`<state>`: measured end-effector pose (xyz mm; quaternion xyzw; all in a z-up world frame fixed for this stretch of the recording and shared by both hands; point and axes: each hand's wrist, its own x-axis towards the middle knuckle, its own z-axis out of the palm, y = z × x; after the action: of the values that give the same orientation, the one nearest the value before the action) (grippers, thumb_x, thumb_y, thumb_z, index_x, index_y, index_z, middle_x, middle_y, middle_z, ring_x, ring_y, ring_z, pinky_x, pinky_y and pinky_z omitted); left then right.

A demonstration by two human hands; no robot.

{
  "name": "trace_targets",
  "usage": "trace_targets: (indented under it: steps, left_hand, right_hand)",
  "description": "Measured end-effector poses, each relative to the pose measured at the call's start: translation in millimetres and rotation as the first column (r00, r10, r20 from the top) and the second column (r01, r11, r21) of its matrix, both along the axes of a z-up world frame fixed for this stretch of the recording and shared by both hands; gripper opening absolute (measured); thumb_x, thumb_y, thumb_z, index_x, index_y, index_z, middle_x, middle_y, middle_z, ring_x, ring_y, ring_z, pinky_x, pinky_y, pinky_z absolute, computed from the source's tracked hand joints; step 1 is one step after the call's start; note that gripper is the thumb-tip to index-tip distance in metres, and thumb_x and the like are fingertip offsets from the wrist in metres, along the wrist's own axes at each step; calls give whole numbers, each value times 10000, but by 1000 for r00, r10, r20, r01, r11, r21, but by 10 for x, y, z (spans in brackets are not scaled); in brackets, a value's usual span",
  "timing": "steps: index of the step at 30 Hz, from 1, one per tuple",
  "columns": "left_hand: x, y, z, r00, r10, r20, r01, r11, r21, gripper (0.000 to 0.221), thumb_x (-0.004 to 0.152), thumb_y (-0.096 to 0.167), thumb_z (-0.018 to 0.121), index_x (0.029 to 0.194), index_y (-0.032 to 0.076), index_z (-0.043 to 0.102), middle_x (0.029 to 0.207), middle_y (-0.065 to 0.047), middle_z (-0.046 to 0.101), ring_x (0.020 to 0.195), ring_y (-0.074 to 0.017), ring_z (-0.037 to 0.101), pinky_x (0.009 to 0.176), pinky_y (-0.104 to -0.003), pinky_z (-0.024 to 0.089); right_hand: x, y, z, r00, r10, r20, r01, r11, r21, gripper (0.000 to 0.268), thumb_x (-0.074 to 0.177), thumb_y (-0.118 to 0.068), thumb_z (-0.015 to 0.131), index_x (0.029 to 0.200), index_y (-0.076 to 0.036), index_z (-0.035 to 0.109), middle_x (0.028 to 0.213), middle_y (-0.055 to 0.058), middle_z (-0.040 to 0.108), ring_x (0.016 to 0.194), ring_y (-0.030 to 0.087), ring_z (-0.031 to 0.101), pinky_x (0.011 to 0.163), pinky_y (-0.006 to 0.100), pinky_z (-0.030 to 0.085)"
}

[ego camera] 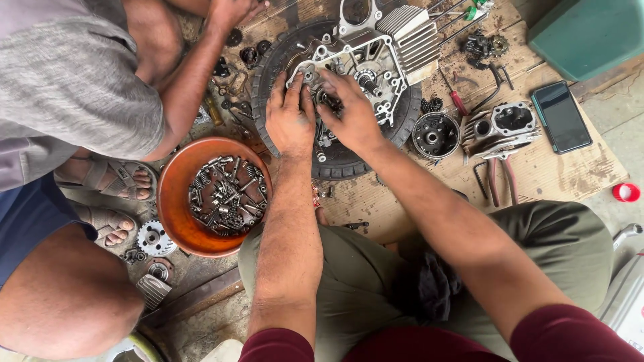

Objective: Disassembling and cleaning motorcycle engine parts for repair.

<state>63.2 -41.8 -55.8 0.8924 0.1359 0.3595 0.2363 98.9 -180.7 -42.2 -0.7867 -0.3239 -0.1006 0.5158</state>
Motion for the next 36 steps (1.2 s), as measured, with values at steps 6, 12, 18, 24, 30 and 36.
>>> trace_targets:
  steps: [6, 12, 18, 24, 30, 36]
  left_hand:
    - [27, 10, -73, 999, 9, 35, -9, 1000, -3, 269, 1002, 230, 704, 1270, 211, 704, 1384, -92, 638, 1159, -329, 685, 948, -427, 580]
    - [56, 11, -101, 999, 18, 49, -17, 999, -29, 281, 984, 218, 705, 1264, 223, 700, 1386, -107, 644, 1150, -333, 697, 945, -420, 588]
    - [-12, -4, 45, 995, -9, 101, 19, 995, -98, 273, 990, 117, 650, 1254, 179, 625, 1429, -153, 621, 1162, -343, 703, 936, -384, 601]
    - [53, 138, -130, 938, -2, 346, 220, 774, -593, 361, 969, -121, 571, 1225, 131, 534, 1288, -98, 649, 1043, -188, 704, 878, -296, 596]
    - [-79, 343, -253, 868, 45, 495, 369, 610, -701, 282, 1001, -143, 572, 1217, 40, 562, 1241, -118, 654, 1132, -178, 640, 1017, -295, 532]
    - [-51, 373, -285, 861, 96, 500, 390, 507, -769, 241, 1005, -94, 614, 1209, 32, 588, 1192, -108, 686, 1083, -175, 648, 970, -297, 543]
  right_hand:
    - [-616, -759, 104, 977, 182, 107, -165, 974, -153, 570, 977, -131, 737, 1499, -93, 510, 1263, 149, 636, 1104, 256, 687, 968, 362, 588]
    - [-1112, -1770, 79, 960, 249, -127, -280, 841, -464, 511, 901, -237, 741, 1376, -112, 600, 1149, 140, 690, 953, 307, 721, 827, 403, 609]
    - [-1167, -2310, -2, 944, 73, -322, -279, 699, -659, 500, 850, -268, 733, 1325, -142, 637, 1123, 144, 720, 945, 334, 731, 808, 430, 604]
    - [-851, -2451, -398, 858, 2, -514, -471, 402, -785, 309, 919, -349, 664, 1167, -185, 746, 997, 100, 790, 953, 282, 748, 895, 403, 582]
    - [-794, -2350, -450, 773, 32, -634, -616, 276, -738, 264, 907, -356, 659, 1079, -187, 768, 1029, 46, 791, 995, 259, 739, 912, 396, 564]
    - [-803, -2367, -357, 754, 15, -657, -634, 282, -720, 278, 917, -382, 661, 1092, -193, 767, 1034, 61, 786, 1009, 266, 732, 928, 394, 554]
